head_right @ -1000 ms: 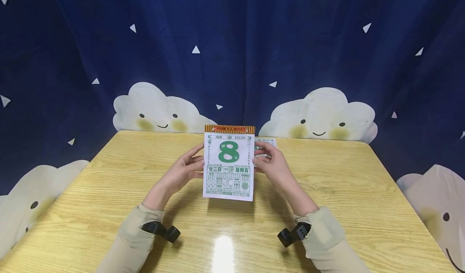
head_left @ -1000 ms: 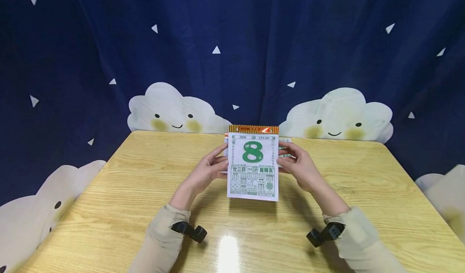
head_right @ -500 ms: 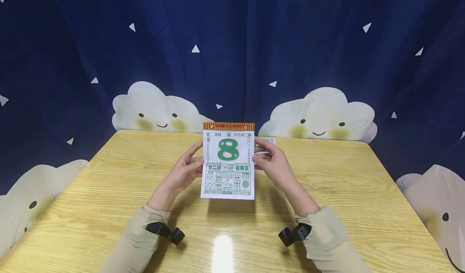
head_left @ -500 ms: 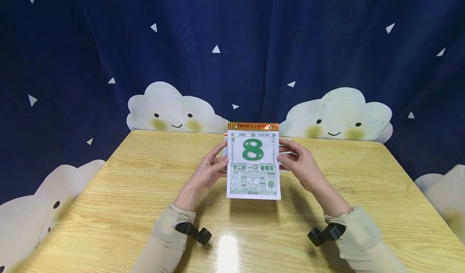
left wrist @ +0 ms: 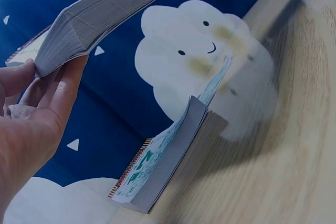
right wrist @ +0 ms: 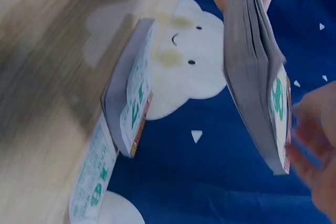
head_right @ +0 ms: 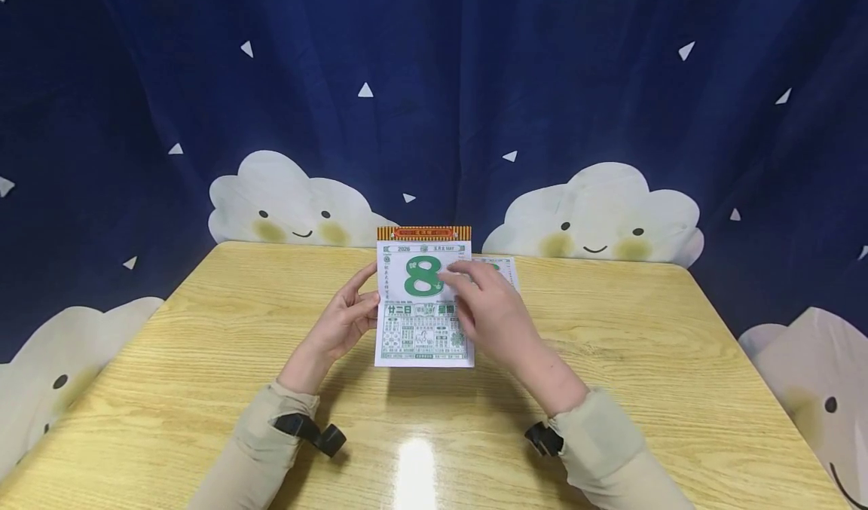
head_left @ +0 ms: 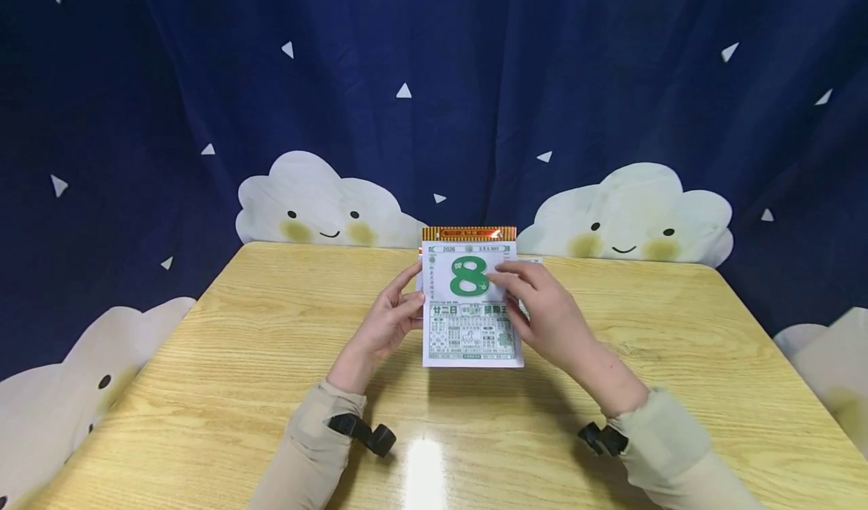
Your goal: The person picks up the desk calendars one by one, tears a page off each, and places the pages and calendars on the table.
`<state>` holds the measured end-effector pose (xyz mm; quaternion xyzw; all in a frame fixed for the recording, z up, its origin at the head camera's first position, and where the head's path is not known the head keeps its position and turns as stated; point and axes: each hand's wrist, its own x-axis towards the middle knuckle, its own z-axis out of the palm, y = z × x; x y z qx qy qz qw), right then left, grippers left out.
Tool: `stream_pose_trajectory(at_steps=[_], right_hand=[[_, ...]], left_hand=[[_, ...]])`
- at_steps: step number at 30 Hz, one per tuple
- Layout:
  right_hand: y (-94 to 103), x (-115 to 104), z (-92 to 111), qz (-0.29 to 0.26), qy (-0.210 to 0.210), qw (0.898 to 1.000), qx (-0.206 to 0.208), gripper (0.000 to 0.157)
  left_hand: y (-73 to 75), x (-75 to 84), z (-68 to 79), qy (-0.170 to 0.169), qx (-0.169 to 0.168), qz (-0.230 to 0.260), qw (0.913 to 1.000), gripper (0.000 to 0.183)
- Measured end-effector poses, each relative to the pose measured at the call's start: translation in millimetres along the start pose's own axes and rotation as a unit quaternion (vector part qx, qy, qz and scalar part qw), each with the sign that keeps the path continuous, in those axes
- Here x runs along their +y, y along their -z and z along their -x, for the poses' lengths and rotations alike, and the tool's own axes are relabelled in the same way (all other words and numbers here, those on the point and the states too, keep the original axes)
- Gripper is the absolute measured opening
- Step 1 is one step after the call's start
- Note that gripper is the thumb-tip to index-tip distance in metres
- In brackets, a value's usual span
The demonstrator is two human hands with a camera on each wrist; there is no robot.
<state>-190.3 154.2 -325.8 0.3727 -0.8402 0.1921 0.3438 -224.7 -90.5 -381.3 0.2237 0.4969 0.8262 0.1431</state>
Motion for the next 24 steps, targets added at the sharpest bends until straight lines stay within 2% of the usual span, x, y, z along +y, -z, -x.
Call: stream_pose_trajectory(at_steps=[4,7,9,13,17,24], right_hand=[[-4.0,-7,1,-0.068,0.098,0.992,-0.028,0.029],[-6.6,-13,3,-0.103,0.134,0.983,-0.066,0.021],[-8.2,-16,5,-0.103,0.141,0.981,-0.09,0.02],[-10.2,-18,9,-0.076,0.141,0.979,-0.123,0.028],[-12.0,-18,12,-0.058,0.148,0.979,-0.131,0.029],[-12.3,-22,14,-0.043,0.132,0.981,-0.137,0.017]], left_hand=[[-0.2,0.4,-0.3,-0.004,-0.002,0.002,1.0,0.058],[0.2,0.3,-0.1,-0.004,0.0,0.002,1.0,0.058],[0.7,0.0,-0.1,-0.003,0.001,0.001,1.0,0.057],[0.8,-0.8,-0.5,-0.001,0.002,0.001,1.0,0.058],[1.1,-1.6,-1.0,-0.001,0.0,0.002,1.0,0.058],[3.0,-3.1,-0.8,-0.003,0.002,0.006,1.0,0.057]])
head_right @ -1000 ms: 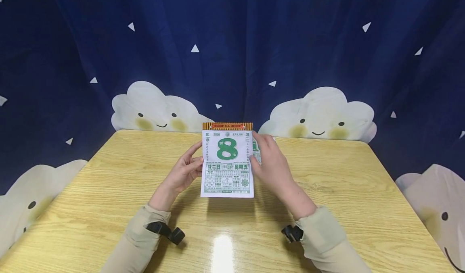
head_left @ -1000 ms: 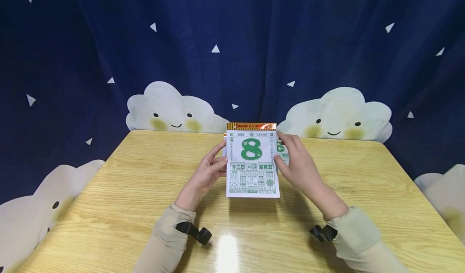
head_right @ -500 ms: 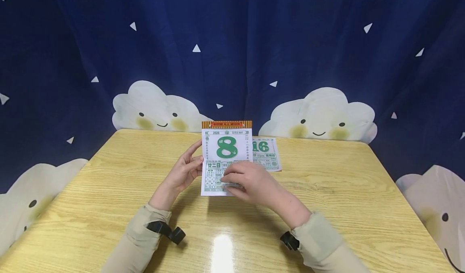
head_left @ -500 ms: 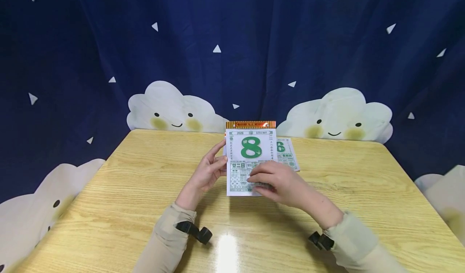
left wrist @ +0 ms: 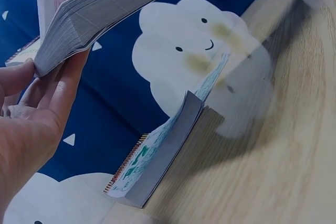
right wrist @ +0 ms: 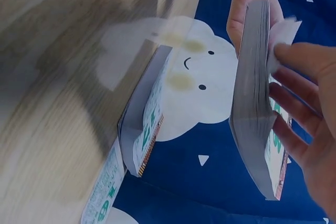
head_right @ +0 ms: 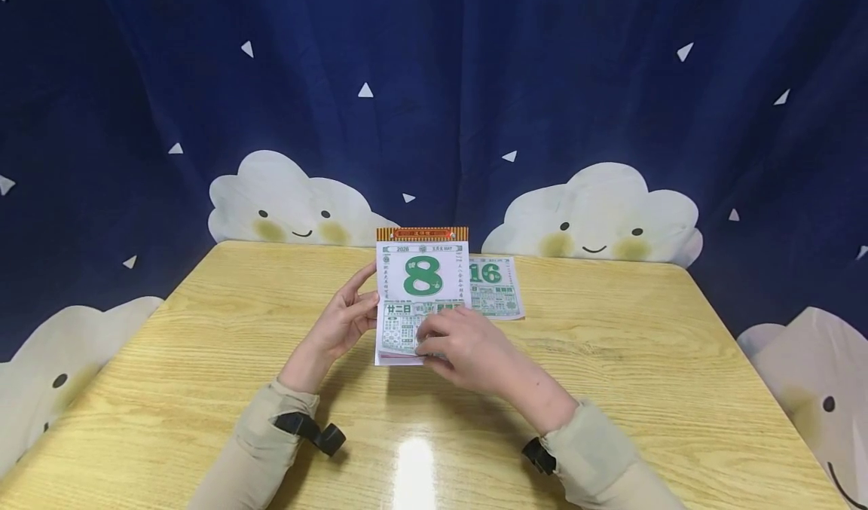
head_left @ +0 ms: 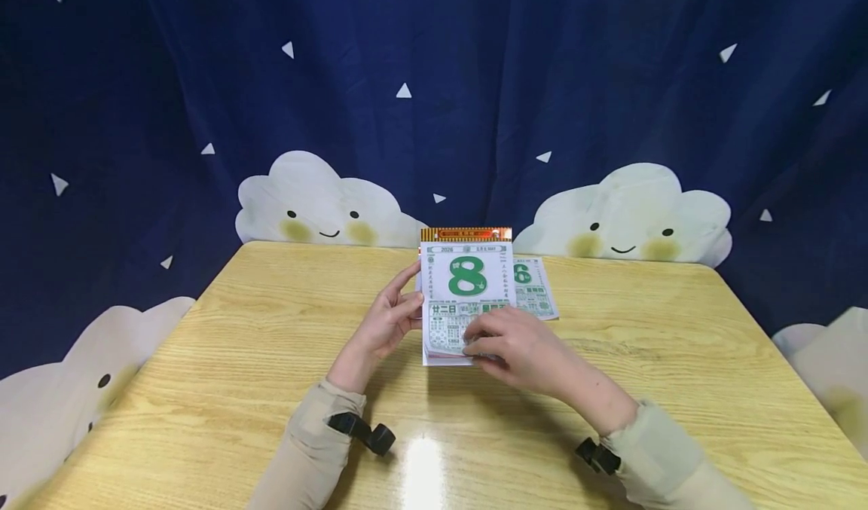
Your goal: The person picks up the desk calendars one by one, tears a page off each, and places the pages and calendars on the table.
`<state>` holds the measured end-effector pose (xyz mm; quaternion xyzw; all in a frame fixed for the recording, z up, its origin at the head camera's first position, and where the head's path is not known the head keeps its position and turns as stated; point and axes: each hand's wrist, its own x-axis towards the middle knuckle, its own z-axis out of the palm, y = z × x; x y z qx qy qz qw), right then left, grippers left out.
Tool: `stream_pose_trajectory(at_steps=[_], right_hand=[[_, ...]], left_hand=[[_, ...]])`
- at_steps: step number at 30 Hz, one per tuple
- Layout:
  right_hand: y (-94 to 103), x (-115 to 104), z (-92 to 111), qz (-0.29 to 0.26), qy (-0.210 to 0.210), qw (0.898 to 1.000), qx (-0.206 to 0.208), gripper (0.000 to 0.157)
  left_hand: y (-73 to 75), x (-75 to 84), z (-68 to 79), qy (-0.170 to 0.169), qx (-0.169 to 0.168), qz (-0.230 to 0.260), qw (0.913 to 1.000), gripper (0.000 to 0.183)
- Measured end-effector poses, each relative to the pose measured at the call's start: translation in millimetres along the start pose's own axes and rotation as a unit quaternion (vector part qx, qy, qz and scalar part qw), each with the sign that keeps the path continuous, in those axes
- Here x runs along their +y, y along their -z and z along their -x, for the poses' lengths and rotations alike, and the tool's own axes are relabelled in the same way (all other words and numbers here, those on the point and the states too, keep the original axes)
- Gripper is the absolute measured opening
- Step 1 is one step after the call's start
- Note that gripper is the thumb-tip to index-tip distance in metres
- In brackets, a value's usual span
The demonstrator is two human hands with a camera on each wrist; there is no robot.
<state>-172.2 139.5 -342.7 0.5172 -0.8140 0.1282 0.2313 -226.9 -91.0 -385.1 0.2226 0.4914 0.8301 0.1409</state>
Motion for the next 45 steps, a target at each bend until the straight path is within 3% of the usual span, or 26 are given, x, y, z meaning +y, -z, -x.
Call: stream_pose_trajectory(at_steps=[16,27,33,38,45], right_hand=[[1.9,-3,-2,-0.021,-0.049,0.997,0.052,0.011],[15.5,-6,-6,-0.09,-0.094,0.989,0.067,0.012],[23.1,-3,-9,-0.112,-0.098,0.985,0.088,0.009],[27.1,-1,-12,-0.108,-0.109,0.98,0.124,0.01],[33.2,2,-19,-0.05,-0.134,0.975,0.172,0.015]], left_hand=[[2.1,-0.7,1.1,0.003,-0.002,0.014,0.9999,0.057],[0.7,0.7,2.3,0.006,-0.001,0.021,0.9997,0.058],[0.9,0.6,1.6,0.0,-0.004,0.028,0.9996,0.058],[0.4,0.7,1.9,-0.001,-0.001,0.027,0.9996,0.058],[-0.5,1.1,3.2,-0.006,-0.01,0.029,0.9995,0.058]])
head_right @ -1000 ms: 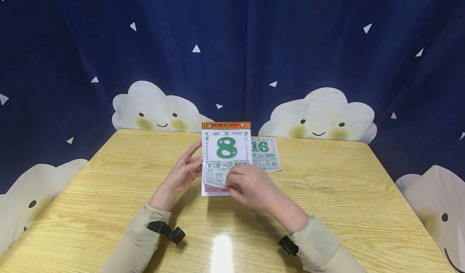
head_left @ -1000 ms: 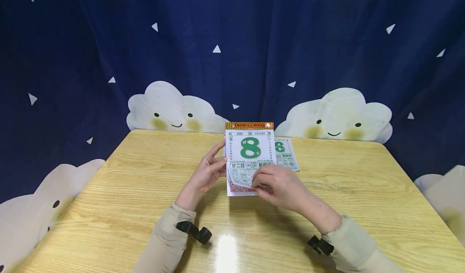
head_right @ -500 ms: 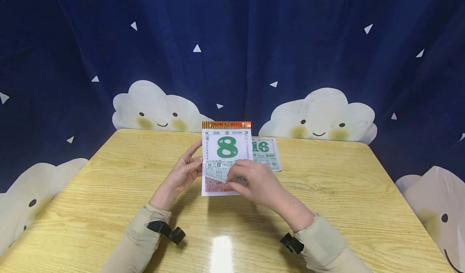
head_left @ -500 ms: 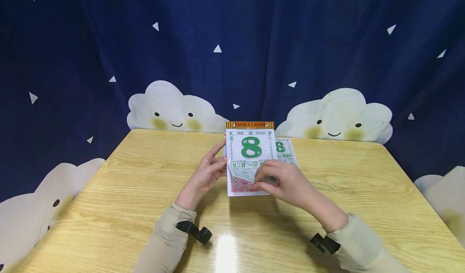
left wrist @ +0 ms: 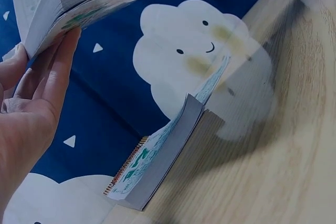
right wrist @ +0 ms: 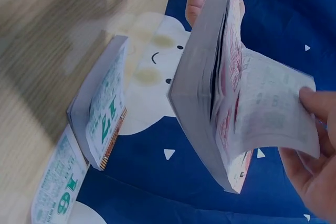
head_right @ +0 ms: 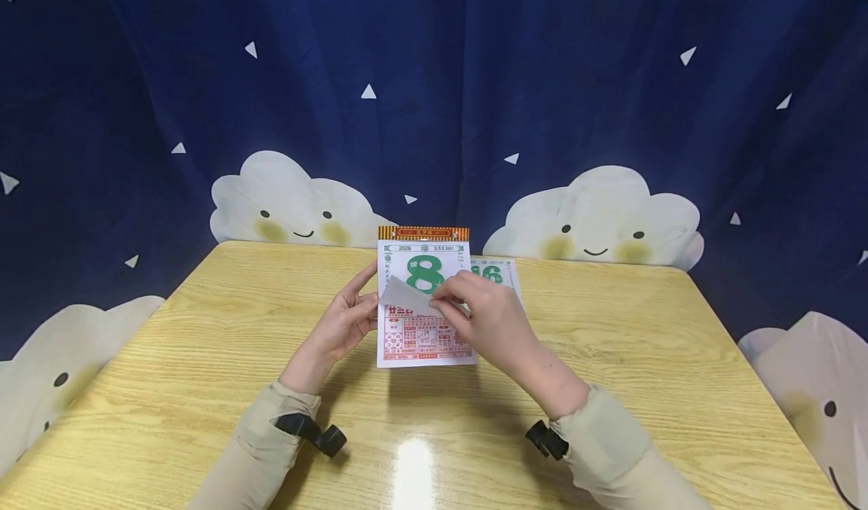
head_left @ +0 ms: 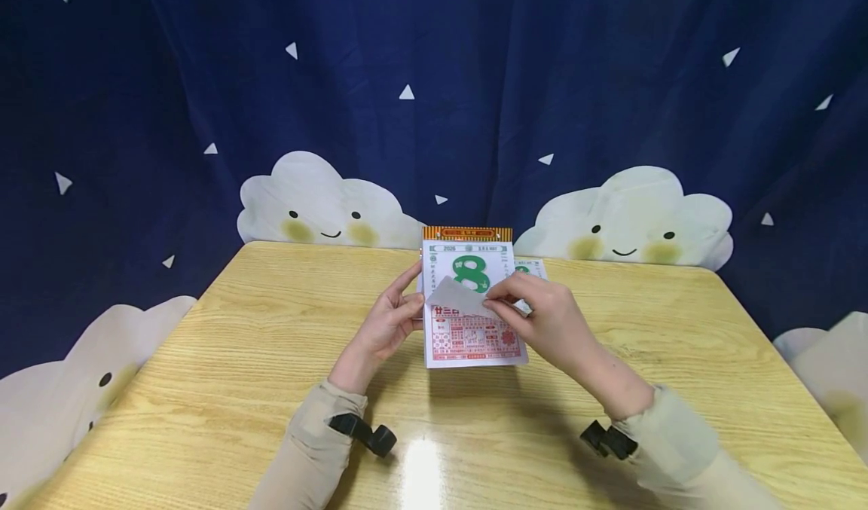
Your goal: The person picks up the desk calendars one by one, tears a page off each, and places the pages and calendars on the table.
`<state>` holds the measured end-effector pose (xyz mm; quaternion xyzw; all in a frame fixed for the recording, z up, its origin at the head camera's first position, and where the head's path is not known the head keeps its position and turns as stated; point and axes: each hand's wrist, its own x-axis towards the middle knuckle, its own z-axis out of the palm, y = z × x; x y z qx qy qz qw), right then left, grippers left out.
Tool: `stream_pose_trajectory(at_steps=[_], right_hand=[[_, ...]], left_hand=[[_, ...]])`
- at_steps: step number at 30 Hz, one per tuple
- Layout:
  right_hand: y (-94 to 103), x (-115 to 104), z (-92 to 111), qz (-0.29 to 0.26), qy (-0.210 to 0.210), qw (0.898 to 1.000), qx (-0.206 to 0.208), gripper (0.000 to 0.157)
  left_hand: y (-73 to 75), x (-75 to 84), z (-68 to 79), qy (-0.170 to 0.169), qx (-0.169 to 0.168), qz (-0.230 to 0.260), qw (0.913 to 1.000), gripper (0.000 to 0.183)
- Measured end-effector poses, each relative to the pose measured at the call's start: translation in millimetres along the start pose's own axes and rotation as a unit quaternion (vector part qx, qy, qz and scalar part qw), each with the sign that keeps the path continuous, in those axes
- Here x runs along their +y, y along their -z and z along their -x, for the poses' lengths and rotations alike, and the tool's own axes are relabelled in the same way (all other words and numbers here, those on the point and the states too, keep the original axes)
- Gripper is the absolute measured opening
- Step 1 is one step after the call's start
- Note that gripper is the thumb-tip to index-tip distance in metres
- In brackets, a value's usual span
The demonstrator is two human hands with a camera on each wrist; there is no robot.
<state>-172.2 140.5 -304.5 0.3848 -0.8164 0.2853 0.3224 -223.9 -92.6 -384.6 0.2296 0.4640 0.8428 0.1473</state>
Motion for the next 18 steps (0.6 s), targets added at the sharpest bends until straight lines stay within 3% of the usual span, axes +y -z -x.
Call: stream_pose_trajectory(at_steps=[11,18], right_hand=[[8.9,2,-9,-0.012,-0.038,0.998,0.058,0.006],[18.3,7,-19,-0.015,-0.072,0.994,0.084,0.01]], left_hand=[[0.1,-1.7,-0.7,-0.016,0.007,-0.019,0.9997,0.058],[1.2,-3.7,-1.0,-0.04,0.013,-0.023,0.9989,0.057]])
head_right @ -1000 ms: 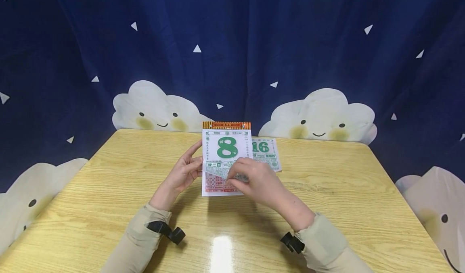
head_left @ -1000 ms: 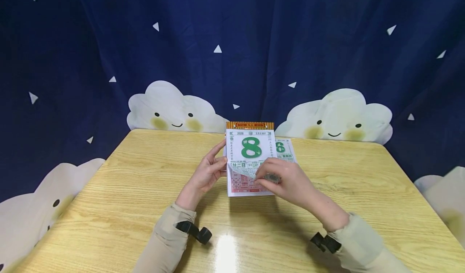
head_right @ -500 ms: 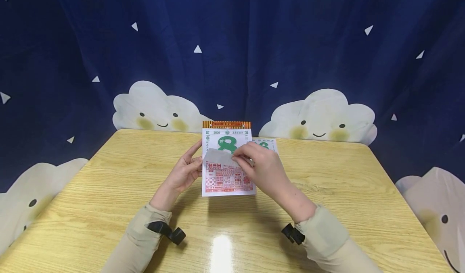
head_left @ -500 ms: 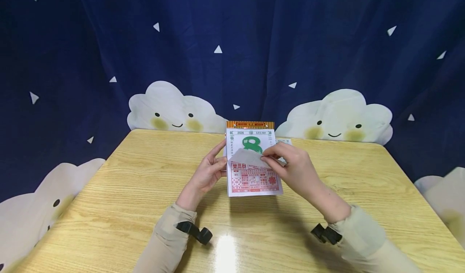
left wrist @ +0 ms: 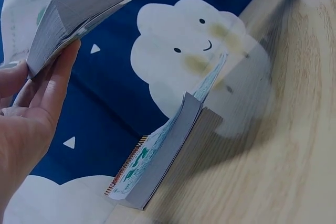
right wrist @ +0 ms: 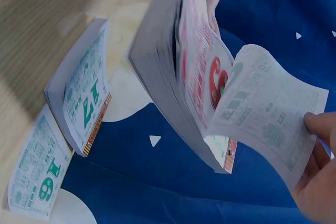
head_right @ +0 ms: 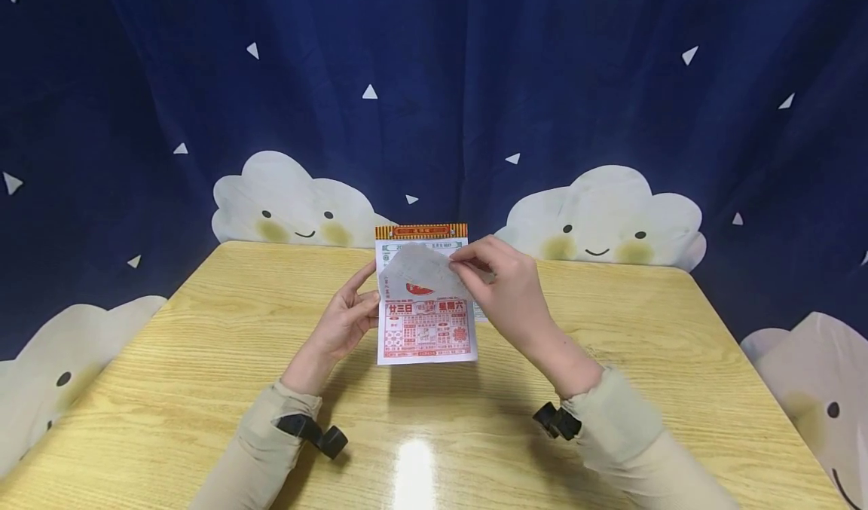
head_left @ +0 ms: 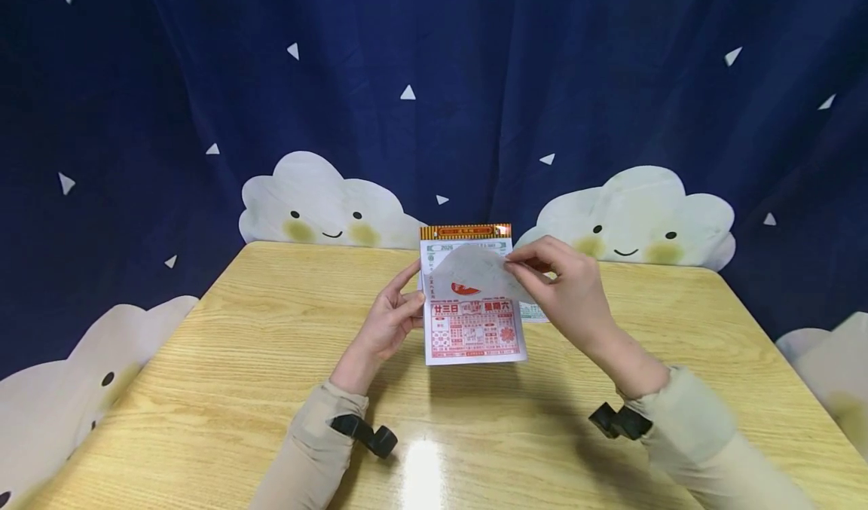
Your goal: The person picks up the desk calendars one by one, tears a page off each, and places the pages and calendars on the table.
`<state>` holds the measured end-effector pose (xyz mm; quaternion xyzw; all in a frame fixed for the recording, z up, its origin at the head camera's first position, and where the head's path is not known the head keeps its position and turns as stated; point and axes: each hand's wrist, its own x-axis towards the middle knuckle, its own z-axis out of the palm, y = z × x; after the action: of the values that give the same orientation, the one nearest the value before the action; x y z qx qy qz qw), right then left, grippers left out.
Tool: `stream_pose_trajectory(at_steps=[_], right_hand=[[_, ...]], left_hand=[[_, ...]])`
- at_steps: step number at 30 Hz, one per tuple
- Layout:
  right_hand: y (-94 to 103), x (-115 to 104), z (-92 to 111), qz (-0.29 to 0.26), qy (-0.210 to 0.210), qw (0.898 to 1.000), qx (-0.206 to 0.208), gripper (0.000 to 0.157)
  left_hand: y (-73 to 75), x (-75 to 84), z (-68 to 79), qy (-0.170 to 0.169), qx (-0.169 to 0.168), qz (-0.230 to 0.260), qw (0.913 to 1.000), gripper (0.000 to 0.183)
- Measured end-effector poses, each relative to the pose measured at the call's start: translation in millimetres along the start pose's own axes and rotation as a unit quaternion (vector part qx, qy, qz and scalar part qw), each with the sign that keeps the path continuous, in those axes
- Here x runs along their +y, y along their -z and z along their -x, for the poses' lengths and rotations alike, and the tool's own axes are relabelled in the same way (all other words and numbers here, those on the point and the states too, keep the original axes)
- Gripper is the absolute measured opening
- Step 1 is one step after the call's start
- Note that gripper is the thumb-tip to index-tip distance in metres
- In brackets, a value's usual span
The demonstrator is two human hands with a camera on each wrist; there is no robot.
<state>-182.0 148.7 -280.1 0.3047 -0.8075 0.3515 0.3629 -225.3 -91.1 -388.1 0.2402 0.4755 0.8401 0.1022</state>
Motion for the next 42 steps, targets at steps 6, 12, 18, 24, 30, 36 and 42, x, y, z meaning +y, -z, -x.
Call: stream_pose_trajectory(at_steps=[6,12,18,24,30,36,42], right_hand=[[6.7,6,-9,-0.009,-0.041,0.999,0.014,0.008],[12.9,11,-15,-0.014,-0.105,0.994,0.009,0.005],[18.6,16,-20,-0.021,-0.16,0.987,0.013,0.009],[25.3,21,-24,-0.024,-0.192,0.981,0.022,0.014],[30.0,28,-28,-0.029,-0.214,0.976,0.032,0.016],[32.7,32,-30,-0.045,-0.242,0.969,0.03,0.019],[33.5,35,-31,-0.051,-0.264,0.963,0.033,0.023]], left_hand=[[0.7,-2.6,-0.6,-0.008,-0.002,-0.009,0.9999,0.055],[0.1,-3.5,-0.5,-0.006,0.002,-0.024,0.9997,0.055],[-0.7,-3.2,-0.1,0.0,0.01,-0.032,0.9994,0.057],[-1.3,-3.1,0.0,0.006,0.017,-0.035,0.9992,0.057],[-2.5,-2.2,-0.7,0.012,0.027,-0.042,0.9987,0.057],[-5.0,-0.8,-0.8,0.019,0.038,-0.045,0.9981,0.057],[-7.1,0.8,-0.5,0.019,0.044,-0.04,0.998,0.056]])
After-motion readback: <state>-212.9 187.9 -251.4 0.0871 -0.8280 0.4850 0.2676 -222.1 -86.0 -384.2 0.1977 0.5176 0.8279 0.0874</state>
